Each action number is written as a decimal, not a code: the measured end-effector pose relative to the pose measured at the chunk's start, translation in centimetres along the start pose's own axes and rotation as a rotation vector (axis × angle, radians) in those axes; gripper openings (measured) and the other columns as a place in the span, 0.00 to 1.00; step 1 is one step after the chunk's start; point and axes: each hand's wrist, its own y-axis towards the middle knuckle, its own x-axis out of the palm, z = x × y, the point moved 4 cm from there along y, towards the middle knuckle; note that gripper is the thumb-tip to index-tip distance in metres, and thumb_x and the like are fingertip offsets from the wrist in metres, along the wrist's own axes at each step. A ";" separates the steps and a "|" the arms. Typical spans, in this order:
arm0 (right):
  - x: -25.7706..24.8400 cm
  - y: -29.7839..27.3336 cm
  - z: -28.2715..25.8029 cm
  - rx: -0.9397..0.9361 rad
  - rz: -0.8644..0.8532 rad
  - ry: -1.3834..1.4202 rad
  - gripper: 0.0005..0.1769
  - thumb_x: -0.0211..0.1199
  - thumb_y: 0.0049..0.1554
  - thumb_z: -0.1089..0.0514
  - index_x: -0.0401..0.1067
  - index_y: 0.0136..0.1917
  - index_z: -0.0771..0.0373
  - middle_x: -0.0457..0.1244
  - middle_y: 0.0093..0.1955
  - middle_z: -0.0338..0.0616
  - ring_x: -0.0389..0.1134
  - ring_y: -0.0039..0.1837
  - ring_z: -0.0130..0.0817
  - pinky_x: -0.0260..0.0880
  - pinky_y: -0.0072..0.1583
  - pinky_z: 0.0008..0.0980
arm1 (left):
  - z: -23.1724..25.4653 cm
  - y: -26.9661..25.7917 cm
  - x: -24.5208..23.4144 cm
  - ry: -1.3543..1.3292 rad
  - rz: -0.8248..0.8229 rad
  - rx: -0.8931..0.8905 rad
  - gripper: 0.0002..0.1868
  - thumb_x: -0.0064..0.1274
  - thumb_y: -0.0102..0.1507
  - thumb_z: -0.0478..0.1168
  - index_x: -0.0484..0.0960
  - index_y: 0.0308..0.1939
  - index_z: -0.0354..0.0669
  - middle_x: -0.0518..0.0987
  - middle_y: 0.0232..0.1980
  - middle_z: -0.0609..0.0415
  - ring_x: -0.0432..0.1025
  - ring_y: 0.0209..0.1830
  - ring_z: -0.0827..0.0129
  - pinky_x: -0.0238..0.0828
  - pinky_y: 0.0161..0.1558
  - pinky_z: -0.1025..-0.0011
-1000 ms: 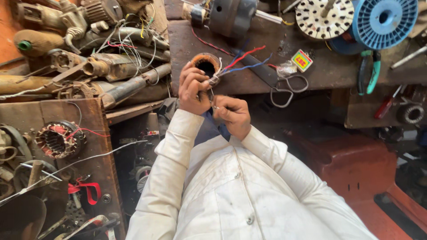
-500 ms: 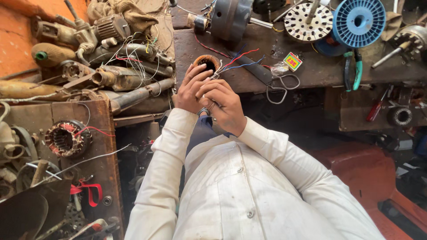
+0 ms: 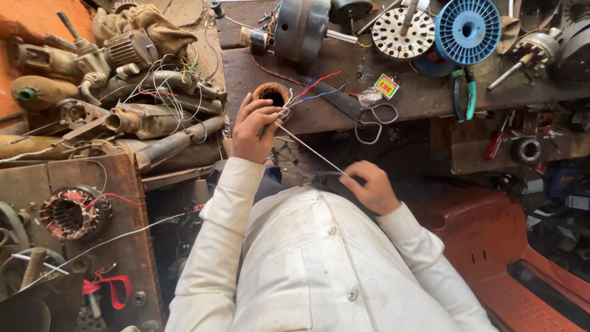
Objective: The person winds a white wire around a cylindrical motor stator core, repeatedly looping and tucking the wire into slots. The person holds the stator with one hand and manipulates the wire with the other, occasionally adjusting the wire's position.
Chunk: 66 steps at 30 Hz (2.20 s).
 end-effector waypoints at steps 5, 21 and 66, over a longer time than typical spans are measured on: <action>-2.7 -3.4 2.5 0.119 0.264 -0.295 0.05 0.70 0.53 0.61 0.77 0.41 0.65 0.66 0.41 0.49 0.68 0.45 0.45 0.68 0.49 0.39 | 0.7 0.0 -0.8 0.024 -0.010 -0.070 0.07 0.68 0.60 0.30 0.85 0.39 0.41 0.76 0.70 0.49 0.62 0.77 0.50 0.59 0.76 0.57; -10.9 -6.2 4.6 0.386 1.116 0.723 0.10 0.61 0.65 0.69 0.70 0.60 0.68 0.71 0.51 0.44 0.74 0.51 0.34 0.74 0.54 0.33 | -3.4 -0.9 0.0 -0.392 -0.081 -0.411 0.09 0.68 0.56 0.28 0.86 0.38 0.40 0.67 0.78 0.43 0.67 0.77 0.54 0.64 0.75 0.63; 5.6 8.8 -5.7 0.167 0.208 0.023 0.09 0.63 0.61 0.65 0.77 0.54 0.70 0.71 0.48 0.54 0.76 0.46 0.37 0.74 0.48 0.31 | -0.6 -7.9 3.1 0.128 -0.016 0.140 0.06 0.69 0.61 0.37 0.88 0.40 0.51 0.70 0.72 0.56 0.57 0.80 0.56 0.55 0.79 0.44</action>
